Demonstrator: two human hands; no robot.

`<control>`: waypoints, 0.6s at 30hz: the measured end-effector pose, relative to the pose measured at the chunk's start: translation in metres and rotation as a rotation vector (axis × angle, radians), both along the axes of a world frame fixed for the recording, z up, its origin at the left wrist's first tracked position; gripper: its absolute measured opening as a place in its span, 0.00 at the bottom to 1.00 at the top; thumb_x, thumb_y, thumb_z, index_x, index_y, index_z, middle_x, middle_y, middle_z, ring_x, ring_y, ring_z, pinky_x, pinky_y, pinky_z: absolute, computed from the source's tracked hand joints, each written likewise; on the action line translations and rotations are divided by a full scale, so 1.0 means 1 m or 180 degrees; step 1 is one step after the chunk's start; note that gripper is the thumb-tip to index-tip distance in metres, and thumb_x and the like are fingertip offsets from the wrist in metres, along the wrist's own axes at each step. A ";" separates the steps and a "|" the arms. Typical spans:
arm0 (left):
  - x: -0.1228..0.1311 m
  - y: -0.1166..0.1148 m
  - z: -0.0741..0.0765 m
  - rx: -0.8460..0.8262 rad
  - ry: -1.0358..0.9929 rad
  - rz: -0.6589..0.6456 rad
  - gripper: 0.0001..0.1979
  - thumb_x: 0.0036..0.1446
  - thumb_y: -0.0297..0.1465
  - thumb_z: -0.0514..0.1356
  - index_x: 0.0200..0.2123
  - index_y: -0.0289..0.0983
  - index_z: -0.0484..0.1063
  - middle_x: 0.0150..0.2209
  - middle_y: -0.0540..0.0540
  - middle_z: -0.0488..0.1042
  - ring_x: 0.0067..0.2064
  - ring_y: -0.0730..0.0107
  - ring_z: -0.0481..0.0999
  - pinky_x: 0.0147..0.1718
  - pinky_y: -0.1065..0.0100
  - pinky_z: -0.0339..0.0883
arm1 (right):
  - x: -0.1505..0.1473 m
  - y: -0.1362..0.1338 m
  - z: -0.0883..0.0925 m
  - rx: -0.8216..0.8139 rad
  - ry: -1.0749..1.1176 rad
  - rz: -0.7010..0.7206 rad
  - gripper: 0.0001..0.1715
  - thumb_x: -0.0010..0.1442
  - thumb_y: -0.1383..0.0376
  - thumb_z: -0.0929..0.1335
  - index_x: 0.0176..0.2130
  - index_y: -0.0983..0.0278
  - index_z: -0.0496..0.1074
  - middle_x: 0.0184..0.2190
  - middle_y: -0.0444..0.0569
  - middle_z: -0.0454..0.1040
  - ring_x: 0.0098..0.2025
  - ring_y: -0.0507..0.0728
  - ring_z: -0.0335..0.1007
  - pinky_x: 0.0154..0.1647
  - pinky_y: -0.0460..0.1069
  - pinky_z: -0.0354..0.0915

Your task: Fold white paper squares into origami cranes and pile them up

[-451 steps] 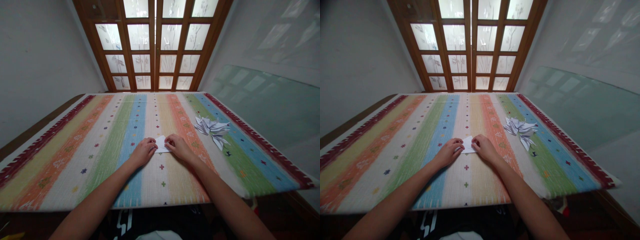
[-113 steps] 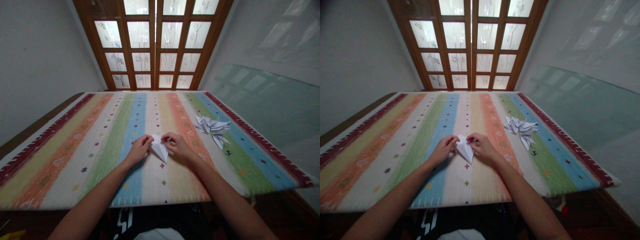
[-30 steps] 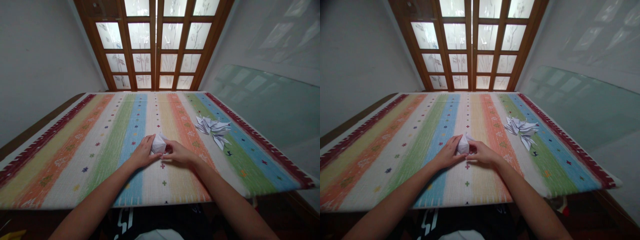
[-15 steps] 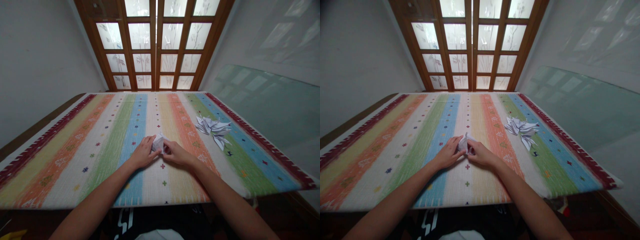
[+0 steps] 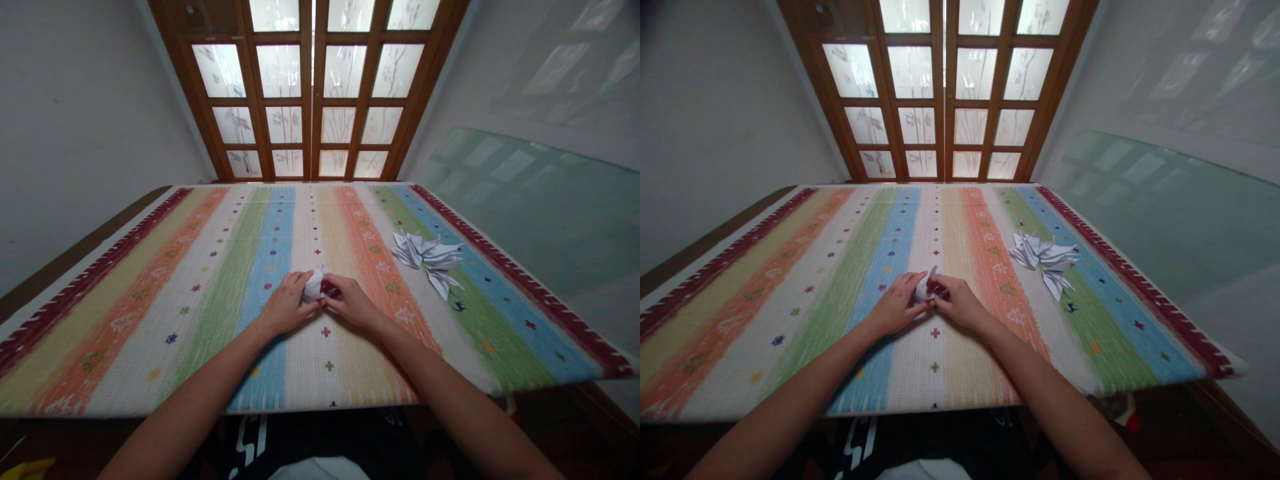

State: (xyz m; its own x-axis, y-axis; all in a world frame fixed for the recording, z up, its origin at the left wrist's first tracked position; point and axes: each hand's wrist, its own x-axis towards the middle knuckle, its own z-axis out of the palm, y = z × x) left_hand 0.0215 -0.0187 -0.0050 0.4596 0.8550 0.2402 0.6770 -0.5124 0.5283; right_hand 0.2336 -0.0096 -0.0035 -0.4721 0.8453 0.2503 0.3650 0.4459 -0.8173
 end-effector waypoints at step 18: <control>0.001 0.003 -0.006 0.0006 0.0060 0.0079 0.31 0.62 0.24 0.55 0.69 0.33 0.61 0.63 0.33 0.71 0.66 0.50 0.69 0.67 0.47 0.63 | 0.001 0.001 0.000 0.0658 -0.0136 -0.0305 0.09 0.61 0.71 0.73 0.42 0.61 0.73 0.39 0.48 0.76 0.40 0.57 0.73 0.44 0.52 0.70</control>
